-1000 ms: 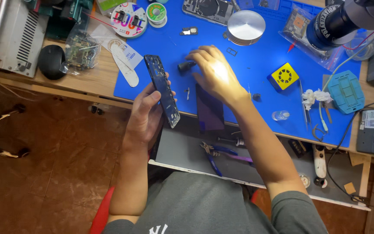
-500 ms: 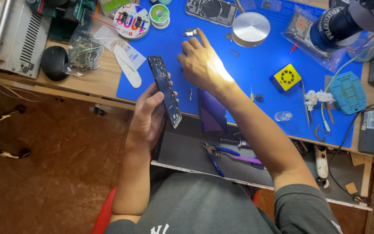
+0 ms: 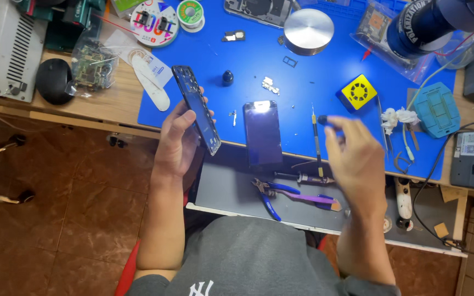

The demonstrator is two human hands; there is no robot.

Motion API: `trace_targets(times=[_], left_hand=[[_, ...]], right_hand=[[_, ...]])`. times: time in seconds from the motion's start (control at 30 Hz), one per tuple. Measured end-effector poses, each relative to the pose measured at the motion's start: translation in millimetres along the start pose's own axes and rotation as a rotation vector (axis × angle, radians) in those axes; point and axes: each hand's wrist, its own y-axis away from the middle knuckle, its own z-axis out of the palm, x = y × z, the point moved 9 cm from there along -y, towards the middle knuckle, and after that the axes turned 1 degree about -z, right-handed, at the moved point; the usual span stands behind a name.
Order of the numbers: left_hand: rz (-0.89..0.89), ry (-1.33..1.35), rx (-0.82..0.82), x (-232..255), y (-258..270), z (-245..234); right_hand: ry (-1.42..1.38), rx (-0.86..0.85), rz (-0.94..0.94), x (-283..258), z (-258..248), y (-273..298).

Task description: The person holds a disassembled smartphone and uses a small brush to clean the internal components and edges of the device. They repeatedly rotate the phone to access different areas while working at a cluttered workbench.

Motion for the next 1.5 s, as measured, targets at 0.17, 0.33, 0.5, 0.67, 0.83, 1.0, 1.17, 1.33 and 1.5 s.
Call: trace_targets(times=[0.17,0.33,0.5,0.67,0.83,1.0,1.17,1.33,1.5], left_hand=[[0.008,-0.006,-0.003,-10,-7,7],[0.004,-0.006,0.016,-9,-2,11],[0.024,0.002,0.011,-9,-4,4],[0.055,0.037,-0.010,-10,-14,5],[0.071,0.027,-0.113,-14,-37,11],[0.059,0.007,-0.141,-17,-52,16],[0.057,-0.025,-0.140,-21,-59,15],[0.030,-0.025,-0.143,-22,-61,17],[0.030,-0.027,-0.139,-22,-60,18]], right_hand=[[0.114,-0.088,0.198,42,38,47],[0.175,-0.077,0.201,56,61,52],[0.083,-0.049,0.264,41,44,53],[-0.302,0.002,0.389,39,38,58],[-0.917,0.274,0.287,29,42,28],[-1.101,0.360,0.213,16,72,-26],[-1.131,0.346,0.171,2,100,-60],[-1.185,0.292,0.197,-12,116,-72],[-1.250,0.294,0.246,-10,128,-77]])
